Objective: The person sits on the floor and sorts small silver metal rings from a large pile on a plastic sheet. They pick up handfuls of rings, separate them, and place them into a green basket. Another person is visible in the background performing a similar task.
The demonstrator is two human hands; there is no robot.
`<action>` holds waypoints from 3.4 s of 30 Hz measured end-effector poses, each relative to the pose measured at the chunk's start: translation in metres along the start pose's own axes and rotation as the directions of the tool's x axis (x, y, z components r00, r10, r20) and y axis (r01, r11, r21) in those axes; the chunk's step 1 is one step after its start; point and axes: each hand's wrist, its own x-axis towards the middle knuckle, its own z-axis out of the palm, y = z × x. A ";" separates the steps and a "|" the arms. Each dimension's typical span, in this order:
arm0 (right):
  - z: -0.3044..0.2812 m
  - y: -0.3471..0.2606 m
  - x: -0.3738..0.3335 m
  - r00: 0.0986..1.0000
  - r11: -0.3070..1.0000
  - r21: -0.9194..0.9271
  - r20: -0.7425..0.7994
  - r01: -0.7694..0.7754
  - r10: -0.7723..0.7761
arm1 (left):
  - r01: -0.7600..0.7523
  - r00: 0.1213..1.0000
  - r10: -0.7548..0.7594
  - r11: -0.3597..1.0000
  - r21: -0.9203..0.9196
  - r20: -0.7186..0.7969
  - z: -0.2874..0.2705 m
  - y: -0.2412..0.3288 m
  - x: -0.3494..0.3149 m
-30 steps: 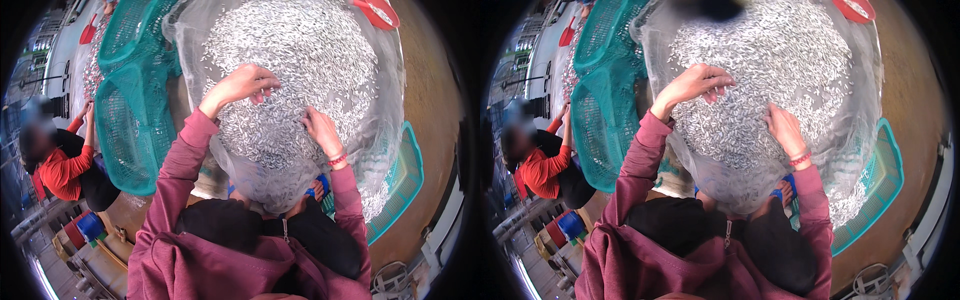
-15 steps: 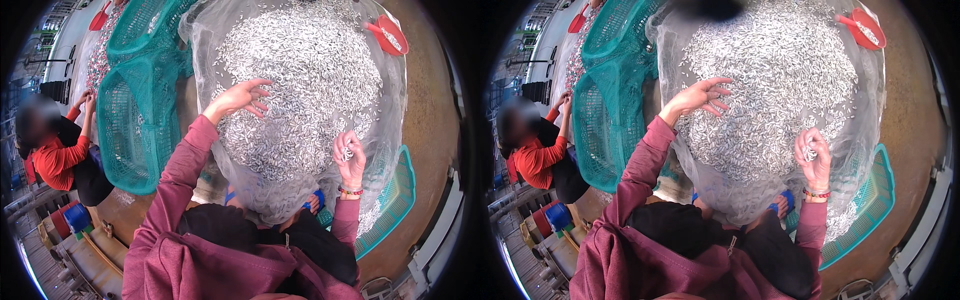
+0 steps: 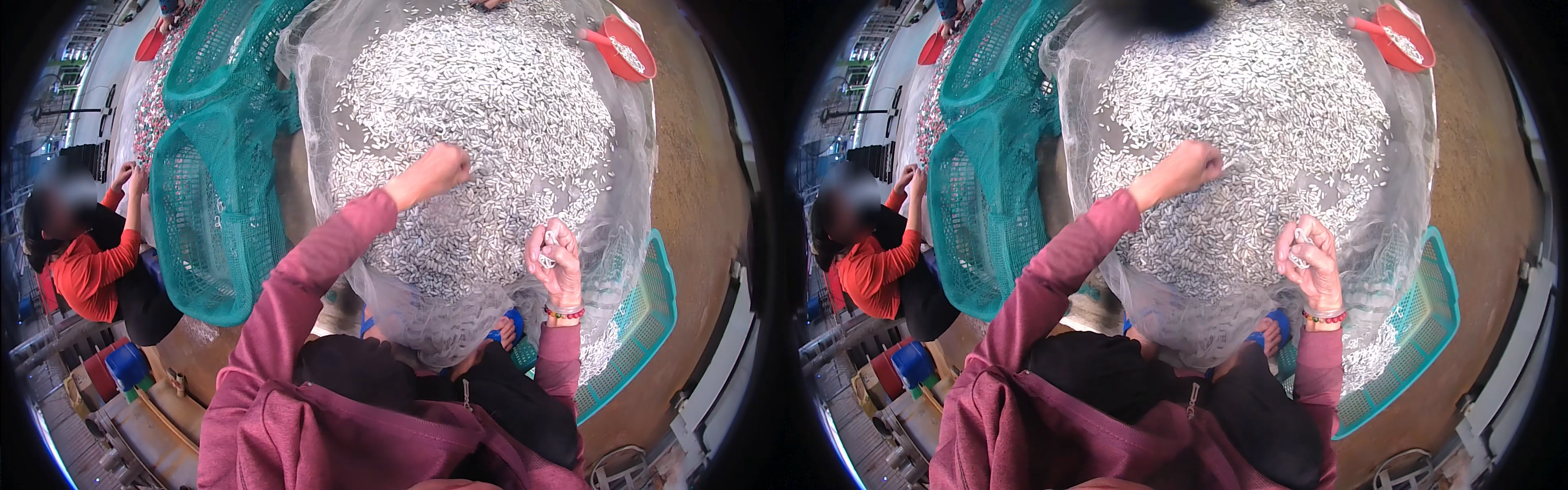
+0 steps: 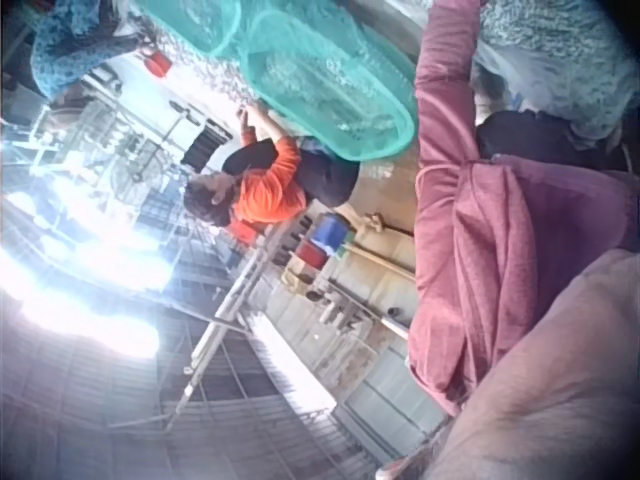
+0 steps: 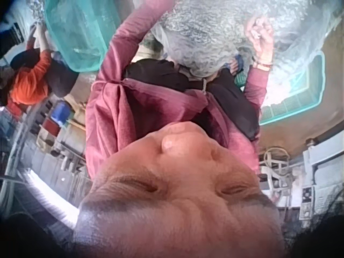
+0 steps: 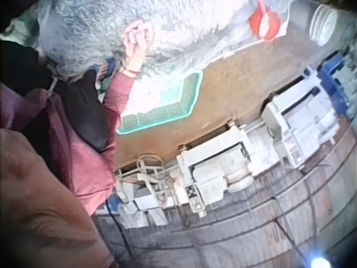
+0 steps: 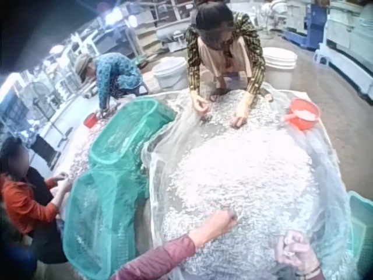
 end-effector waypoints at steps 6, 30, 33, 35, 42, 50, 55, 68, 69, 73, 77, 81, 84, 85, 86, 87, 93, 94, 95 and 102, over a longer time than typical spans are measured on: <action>-0.008 -0.013 0.021 0.999 0.997 -0.070 0.038 0.025 -0.022 | 0.241 0.961 -0.219 0.962 -0.126 0.167 -0.047 0.034 -0.046; 0.004 0.030 0.012 0.936 0.860 0.492 -0.222 -0.134 0.273 | 0.308 0.949 -0.289 0.934 0.179 -0.128 -0.025 -0.054 -0.018; -0.001 0.027 0.009 0.916 0.886 0.454 -0.307 -0.100 0.260 | 0.207 0.976 -0.206 0.978 0.008 -0.067 -0.012 -0.057 -0.023; -0.002 0.025 0.011 0.937 0.881 0.455 -0.234 -0.132 0.261 | 0.134 0.990 -0.129 0.987 -0.094 0.052 -0.017 -0.039 -0.020; 0.010 0.006 -0.002 0.982 0.932 0.349 -0.120 -0.097 0.146 | 0.227 0.913 -0.138 0.954 -0.196 0.383 -0.026 0.065 -0.040; 0.024 0.000 -0.002 0.968 0.986 0.088 -0.196 -0.139 0.154 | 0.280 0.903 -0.222 0.953 -0.112 0.367 -0.073 0.044 -0.046; 0.032 0.023 0.034 0.992 0.605 -0.786 -0.104 -0.124 0.068 | 0.383 0.888 -0.248 0.865 -0.324 0.387 -0.081 0.042 -0.050; 0.045 0.069 0.142 0.926 -0.419 -0.827 0.346 0.376 0.148 | 0.605 0.796 -0.585 0.758 -0.245 0.154 -0.110 -0.031 -0.061; 0.046 0.071 0.134 0.922 -0.335 -0.860 0.375 0.384 0.093 | 0.545 0.838 -0.538 0.834 -0.083 0.088 -0.106 -0.039 -0.060; 0.053 0.057 0.092 0.986 -0.078 -0.984 0.164 0.162 -0.019 | 0.257 0.966 -0.243 0.912 0.320 -0.084 -0.069 -0.064 -0.037; 0.064 0.029 0.065 0.995 0.563 -0.821 -0.094 -0.093 0.027 | 0.079 0.995 -0.038 0.859 0.506 -0.091 -0.027 -0.068 -0.033; 0.060 0.029 0.057 0.997 0.216 -0.975 -0.058 -0.048 -0.043 | 0.176 0.978 -0.208 0.869 0.463 0.020 -0.039 -0.054 -0.042; 0.053 0.058 0.070 0.973 -0.222 -0.954 0.221 0.200 -0.070 | 0.367 0.927 -0.371 0.928 0.069 0.058 -0.071 -0.032 -0.052; 0.051 0.066 0.075 0.953 -0.347 -0.898 0.302 0.271 -0.037 | 0.417 0.908 -0.402 0.896 -0.152 0.119 -0.080 -0.024 -0.059; 0.049 0.071 0.077 0.960 -0.272 -0.928 0.276 0.254 -0.047 | 0.419 0.908 -0.389 0.830 -0.367 0.156 -0.089 -0.016 -0.064; 0.048 0.074 0.079 0.955 -0.190 -0.945 0.285 0.265 -0.087 | 0.407 0.911 -0.368 0.718 -0.565 0.188 -0.096 -0.010 -0.070; 0.046 0.045 0.072 0.985 0.608 -0.783 -0.173 -0.133 -0.006 | 0.329 0.938 -0.226 0.339 -0.881 0.263 -0.108 -0.004 -0.085; 0.045 0.036 0.070 0.957 0.725 -0.631 -0.246 -0.276 0.150 | 0.304 0.948 -0.186 0.284 -0.910 0.259 -0.104 -0.005 -0.083; 0.045 0.031 0.068 0.973 0.700 -0.684 -0.224 -0.204 0.065 | 0.281 0.956 -0.149 0.225 -0.933 0.252 -0.101 -0.007 -0.082; 0.042 0.012 0.059 0.999 0.995 0.087 -0.017 -0.046 0.048 | 0.321 0.917 -0.278 0.083 -0.944 0.287 -0.069 -0.035 -0.063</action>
